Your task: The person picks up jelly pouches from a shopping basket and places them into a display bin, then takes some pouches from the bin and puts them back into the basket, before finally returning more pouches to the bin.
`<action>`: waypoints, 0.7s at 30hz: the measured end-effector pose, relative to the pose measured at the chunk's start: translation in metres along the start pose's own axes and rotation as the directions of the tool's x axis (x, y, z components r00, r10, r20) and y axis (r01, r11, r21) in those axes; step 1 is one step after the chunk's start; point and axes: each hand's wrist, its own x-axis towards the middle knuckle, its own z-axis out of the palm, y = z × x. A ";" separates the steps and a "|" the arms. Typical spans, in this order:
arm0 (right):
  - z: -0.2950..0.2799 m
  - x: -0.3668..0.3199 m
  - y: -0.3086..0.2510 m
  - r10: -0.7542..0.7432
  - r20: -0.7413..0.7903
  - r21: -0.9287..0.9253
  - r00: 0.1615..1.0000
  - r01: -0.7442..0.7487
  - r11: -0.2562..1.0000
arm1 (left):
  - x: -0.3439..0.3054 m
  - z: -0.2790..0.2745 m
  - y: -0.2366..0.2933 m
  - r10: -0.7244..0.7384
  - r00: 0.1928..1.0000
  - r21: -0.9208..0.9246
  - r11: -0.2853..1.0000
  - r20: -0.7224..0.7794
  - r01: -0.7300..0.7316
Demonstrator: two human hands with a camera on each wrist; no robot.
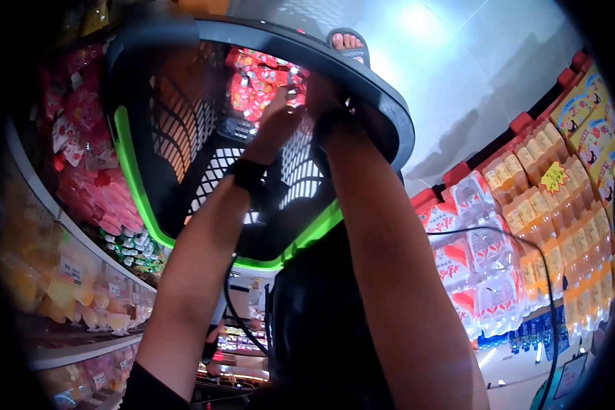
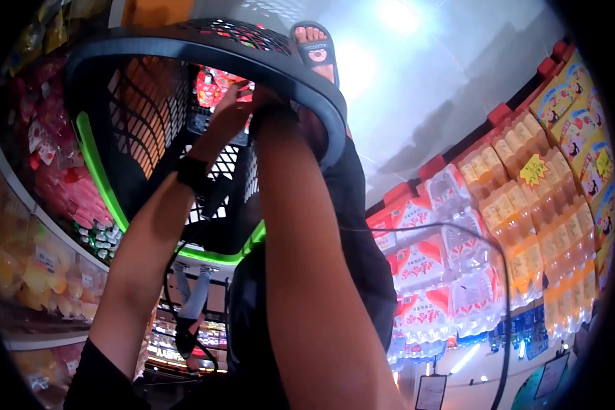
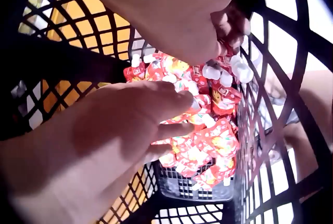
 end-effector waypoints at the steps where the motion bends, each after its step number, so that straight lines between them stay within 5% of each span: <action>1: 0.004 0.003 0.002 0.018 0.060 0.078 0.998 -0.023 0.997 | 0.001 0.003 0.002 0.050 0.998 0.025 0.998 0.029 -0.050; 2: 0.015 0.000 0.008 0.038 0.127 0.154 0.991 -0.058 0.986 | -0.005 0.005 0.017 0.065 0.997 0.125 0.990 0.032 -0.069; 3: 0.053 -0.005 0.037 -0.287 0.117 -0.133 0.951 0.302 0.944 | -0.012 0.007 0.032 0.081 0.996 0.223 0.971 0.035 -0.087; 4: 0.033 -0.020 0.027 -0.251 0.064 0.198 0.966 0.234 0.952 | -0.019 0.005 0.043 0.051 0.997 0.201 0.978 0.056 -0.062; 5: -0.004 -0.044 0.010 -0.207 0.011 0.504 0.978 0.174 0.846 | -0.026 0.001 0.058 0.201 0.977 0.293 0.932 0.065 -0.211; 6: -0.041 -0.046 -0.001 -0.101 0.177 0.607 0.979 -0.028 0.794 | -0.037 -0.003 0.079 0.348 0.933 0.381 0.854 0.087 -0.354; 7: -0.079 -0.048 -0.013 0.009 0.337 0.655 0.942 -0.241 0.716 | -0.052 -0.009 0.100 0.268 0.958 0.405 0.869 0.100 -0.285; 8: -0.111 -0.049 -0.024 0.192 0.644 0.426 0.741 -0.556 0.714 | -0.067 -0.015 0.123 0.323 0.938 0.413 0.843 0.122 -0.344; 9: -0.137 -0.075 -0.037 0.217 0.566 0.573 0.795 -0.569 0.590 | -0.087 -0.027 0.146 0.393 0.910 0.424 0.807 0.131 -0.410; 11: -0.181 -0.130 -0.036 0.002 0.314 0.930 0.949 -0.308 0.201 | -0.128 -0.048 0.204 0.473 0.866 0.469 0.735 0.162 -0.489; 12: -0.213 -0.138 -0.043 0.001 0.452 0.877 0.892 -0.445 0.180 | -0.148 -0.055 0.235 0.482 0.857 0.499 0.705 0.184 -0.504; 14: -0.250 -0.186 -0.049 -0.097 0.252 0.939 0.963 -0.268 -0.215 | -0.189 -0.061 0.295 0.563 0.800 0.573 0.592 0.208 -0.566; 16: -0.340 -0.216 -0.065 -0.151 0.360 0.930 0.921 -0.367 -0.017 | -0.227 -0.059 0.344 0.648 0.742 0.660 0.482 0.173 -0.576; 18: -0.402 -0.246 -0.068 -0.180 0.347 0.932 0.920 -0.360 -0.040 | -0.263 -0.055 0.391 0.668 0.724 0.677 0.453 0.173 -0.579; 19: -0.428 -0.263 -0.072 -0.110 0.308 0.947 0.945 -0.316 -0.063 | -0.276 -0.052 0.409 0.724 0.676 0.596 0.487 0.133 -0.639; 20: -0.457 -0.279 -0.078 -0.041 0.264 0.960 0.964 -0.267 -0.085 | -0.293 -0.046 0.425 0.645 0.762 0.475 0.654 0.057 -0.589; 21: -0.471 -0.291 -0.078 0.021 0.120 0.992 0.993 -0.121 0.027 | -0.306 -0.038 0.442 0.548 0.836 0.156 0.826 -0.001 -0.541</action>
